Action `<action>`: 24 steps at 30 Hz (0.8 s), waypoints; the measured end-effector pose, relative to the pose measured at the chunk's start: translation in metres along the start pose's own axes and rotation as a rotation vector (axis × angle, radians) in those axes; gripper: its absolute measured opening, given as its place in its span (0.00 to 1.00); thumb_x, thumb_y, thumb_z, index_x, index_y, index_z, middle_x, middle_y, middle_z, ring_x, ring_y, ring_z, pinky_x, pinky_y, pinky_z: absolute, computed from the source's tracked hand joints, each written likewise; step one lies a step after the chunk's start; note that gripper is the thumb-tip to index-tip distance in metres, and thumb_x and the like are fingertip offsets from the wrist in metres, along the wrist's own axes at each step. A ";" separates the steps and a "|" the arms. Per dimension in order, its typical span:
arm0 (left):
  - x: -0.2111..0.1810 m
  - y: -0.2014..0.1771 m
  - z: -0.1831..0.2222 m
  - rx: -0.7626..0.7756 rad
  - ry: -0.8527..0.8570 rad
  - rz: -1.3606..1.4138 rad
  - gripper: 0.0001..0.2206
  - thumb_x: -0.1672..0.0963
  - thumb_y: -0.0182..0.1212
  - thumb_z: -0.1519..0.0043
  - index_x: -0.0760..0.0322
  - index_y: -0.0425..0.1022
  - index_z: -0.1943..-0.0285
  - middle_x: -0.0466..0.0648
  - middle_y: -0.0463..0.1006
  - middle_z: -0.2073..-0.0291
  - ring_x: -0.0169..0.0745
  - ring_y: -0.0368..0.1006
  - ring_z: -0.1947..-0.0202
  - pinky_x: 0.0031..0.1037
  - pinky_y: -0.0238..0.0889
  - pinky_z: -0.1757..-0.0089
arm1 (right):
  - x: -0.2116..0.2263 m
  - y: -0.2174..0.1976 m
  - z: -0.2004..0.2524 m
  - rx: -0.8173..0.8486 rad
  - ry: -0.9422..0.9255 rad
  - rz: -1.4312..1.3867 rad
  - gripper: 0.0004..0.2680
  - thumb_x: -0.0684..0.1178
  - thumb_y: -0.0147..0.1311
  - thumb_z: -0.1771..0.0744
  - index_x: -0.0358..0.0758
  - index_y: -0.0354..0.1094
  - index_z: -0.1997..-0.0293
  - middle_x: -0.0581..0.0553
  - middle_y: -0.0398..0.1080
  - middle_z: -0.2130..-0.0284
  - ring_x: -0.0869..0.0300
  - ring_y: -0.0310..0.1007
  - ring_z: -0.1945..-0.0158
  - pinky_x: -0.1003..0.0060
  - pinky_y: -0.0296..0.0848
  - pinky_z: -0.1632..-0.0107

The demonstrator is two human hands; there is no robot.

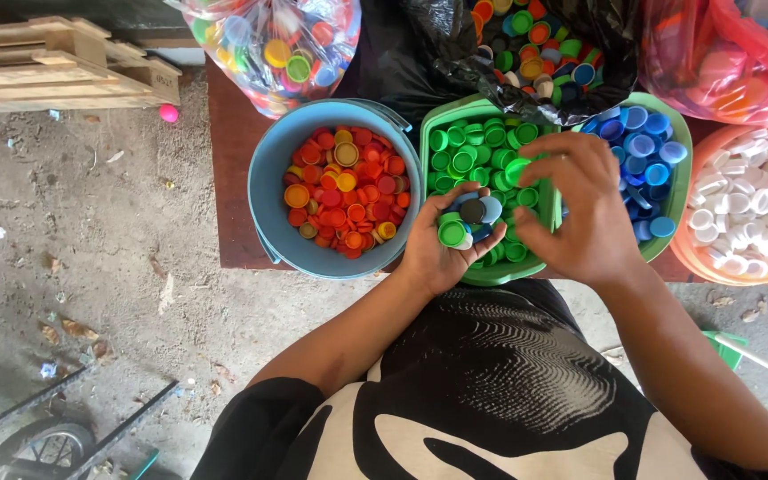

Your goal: The person sorts plastic bottle caps by color into separate containers. They pick up caps from a large black bag, separate them by hand, and place them into buckets or bowls designated for red, green, blue, and white caps.

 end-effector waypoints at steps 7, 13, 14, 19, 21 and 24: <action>0.002 0.000 0.000 0.000 -0.008 -0.002 0.16 0.50 0.49 0.32 0.59 0.71 0.42 0.50 0.73 0.44 0.47 0.70 0.43 0.49 0.64 0.41 | 0.013 0.032 -0.003 0.163 -0.170 0.163 0.19 0.50 0.68 0.42 0.46 0.73 0.48 0.43 0.70 0.45 0.43 0.62 0.36 0.45 0.58 0.38; 0.000 0.001 0.005 0.015 0.000 -0.002 0.16 0.51 0.51 0.35 0.60 0.70 0.42 0.49 0.73 0.44 0.48 0.70 0.43 0.49 0.64 0.41 | -0.001 0.005 -0.008 -0.050 -0.056 0.049 0.20 0.46 0.69 0.40 0.41 0.68 0.44 0.41 0.65 0.40 0.44 0.61 0.32 0.45 0.59 0.33; 0.000 0.001 0.006 0.013 -0.003 0.000 0.16 0.52 0.51 0.35 0.61 0.70 0.42 0.48 0.73 0.44 0.47 0.70 0.43 0.49 0.64 0.41 | 0.008 -0.008 -0.013 -0.124 -0.059 0.080 0.21 0.45 0.69 0.39 0.38 0.67 0.42 0.38 0.63 0.38 0.42 0.59 0.32 0.44 0.58 0.33; 0.005 -0.004 0.004 0.025 -0.023 -0.012 0.15 0.51 0.52 0.34 0.60 0.70 0.42 0.46 0.73 0.45 0.46 0.70 0.46 0.48 0.64 0.42 | 0.016 0.006 -0.004 -0.012 -0.141 0.079 0.19 0.45 0.70 0.41 0.40 0.70 0.47 0.43 0.66 0.39 0.44 0.61 0.31 0.45 0.60 0.32; 0.008 -0.017 -0.003 0.030 -0.011 -0.020 0.15 0.50 0.52 0.33 0.59 0.71 0.43 0.47 0.73 0.47 0.46 0.70 0.48 0.48 0.64 0.44 | 0.031 0.029 0.001 0.183 -0.246 0.063 0.15 0.46 0.69 0.44 0.45 0.75 0.56 0.46 0.69 0.42 0.44 0.62 0.34 0.45 0.61 0.36; 0.010 -0.027 -0.003 0.036 -0.008 -0.003 0.14 0.50 0.51 0.31 0.58 0.71 0.43 0.48 0.73 0.47 0.45 0.71 0.47 0.49 0.64 0.45 | 0.036 0.040 0.008 0.244 -0.261 0.052 0.11 0.47 0.68 0.44 0.45 0.75 0.61 0.46 0.70 0.44 0.41 0.62 0.35 0.45 0.61 0.38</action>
Point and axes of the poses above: each hand's wrist, its own z-axis away from the middle knuckle, its own y-axis out of the palm, x = y × z, the point moved 5 cm from there along -z, towards the middle knuckle
